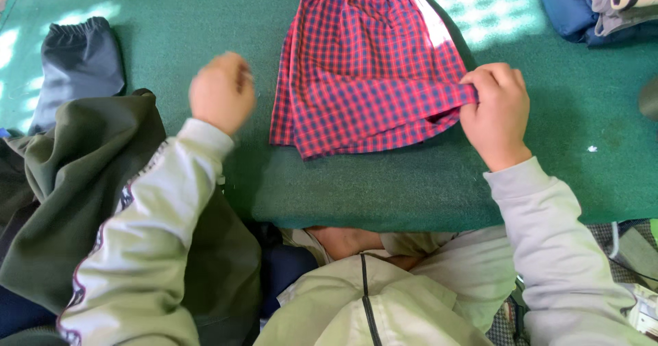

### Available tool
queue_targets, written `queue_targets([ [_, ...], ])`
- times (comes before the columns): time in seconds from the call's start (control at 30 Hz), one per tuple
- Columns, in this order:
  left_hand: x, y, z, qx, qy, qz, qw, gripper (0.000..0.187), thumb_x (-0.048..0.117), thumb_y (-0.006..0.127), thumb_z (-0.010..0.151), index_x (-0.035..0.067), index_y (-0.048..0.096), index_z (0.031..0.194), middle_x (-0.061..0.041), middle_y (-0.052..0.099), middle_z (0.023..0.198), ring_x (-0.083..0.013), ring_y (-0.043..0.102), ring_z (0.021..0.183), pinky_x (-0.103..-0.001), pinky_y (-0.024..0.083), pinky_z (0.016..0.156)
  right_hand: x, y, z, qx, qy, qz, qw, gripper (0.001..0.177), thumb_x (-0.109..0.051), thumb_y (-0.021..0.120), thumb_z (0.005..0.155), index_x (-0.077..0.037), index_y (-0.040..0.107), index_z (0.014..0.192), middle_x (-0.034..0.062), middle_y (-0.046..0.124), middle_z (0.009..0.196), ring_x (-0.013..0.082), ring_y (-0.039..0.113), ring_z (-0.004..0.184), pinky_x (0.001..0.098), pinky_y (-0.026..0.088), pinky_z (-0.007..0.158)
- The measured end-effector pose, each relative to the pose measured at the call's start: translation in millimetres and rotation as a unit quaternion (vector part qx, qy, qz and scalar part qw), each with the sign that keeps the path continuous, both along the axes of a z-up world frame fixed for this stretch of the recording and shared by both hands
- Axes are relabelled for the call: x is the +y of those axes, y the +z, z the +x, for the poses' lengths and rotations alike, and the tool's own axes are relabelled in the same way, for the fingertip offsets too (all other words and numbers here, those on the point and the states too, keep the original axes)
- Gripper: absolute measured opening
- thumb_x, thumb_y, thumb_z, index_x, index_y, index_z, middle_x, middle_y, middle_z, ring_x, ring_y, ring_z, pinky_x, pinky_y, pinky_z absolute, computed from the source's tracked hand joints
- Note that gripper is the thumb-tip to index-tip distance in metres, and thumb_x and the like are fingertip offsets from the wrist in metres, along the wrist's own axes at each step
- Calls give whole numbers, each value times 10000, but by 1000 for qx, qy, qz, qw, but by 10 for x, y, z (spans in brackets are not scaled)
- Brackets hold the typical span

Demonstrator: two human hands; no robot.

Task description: The person folds a red and blue checkered short, then a pair of dark green sweatpants, and finally a pair of dark grey trousers. Each item is smoothed, folded in half, and then folded again before being placed on a growing stack.

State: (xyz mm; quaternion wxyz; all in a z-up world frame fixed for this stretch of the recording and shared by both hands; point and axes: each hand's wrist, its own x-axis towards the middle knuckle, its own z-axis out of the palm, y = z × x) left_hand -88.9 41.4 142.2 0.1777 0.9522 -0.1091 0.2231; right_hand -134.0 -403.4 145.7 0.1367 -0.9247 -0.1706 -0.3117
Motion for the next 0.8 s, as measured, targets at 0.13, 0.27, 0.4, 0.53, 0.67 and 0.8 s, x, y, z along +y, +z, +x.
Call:
queue_targets([
  [0.13,-659,-245,-495,53,-174,12,983,639,454,836,706,67,661,1184,-186,646,1002,-407,647,900,-525,523,740,152,47,62,-10,-7,-22,1000,191,-33,732,850,-100,715,1028,113,631,1014,346,607,974,446,517,818],
  [0.27,-814,-461,-600,15,-145,93,985,534,415,784,716,177,711,1188,-130,650,1025,-369,652,925,-510,511,724,165,108,34,42,-32,-61,997,196,-109,744,931,-106,731,1127,118,646,929,355,637,805,479,514,674],
  [0.4,-576,-477,-435,75,-125,101,984,170,209,688,899,210,729,1064,-83,675,1007,-343,682,935,-498,536,782,-51,124,107,233,-36,45,971,223,-115,689,971,-130,711,1193,92,669,802,288,644,682,453,523,640],
  [0.53,-250,-401,-29,109,-84,-11,990,127,237,647,938,147,725,979,-156,720,896,-407,675,779,-513,539,695,-237,54,357,461,7,368,807,265,-82,639,946,-121,634,1208,5,653,791,120,624,639,352,561,628],
  [0.67,-96,-414,465,252,-43,-117,960,274,366,569,1083,141,722,1050,-165,747,893,-363,675,770,-490,519,660,-255,-64,527,489,99,572,651,176,-106,630,1058,-82,578,1224,-10,625,816,88,639,696,371,640,732],
  [0.8,-119,-506,594,468,-16,-492,734,313,350,427,1083,172,626,1246,-105,775,935,-226,690,682,-405,545,618,-77,-239,489,410,104,610,670,245,-111,542,1035,-119,569,1279,15,648,828,117,663,719,358,619,732],
])
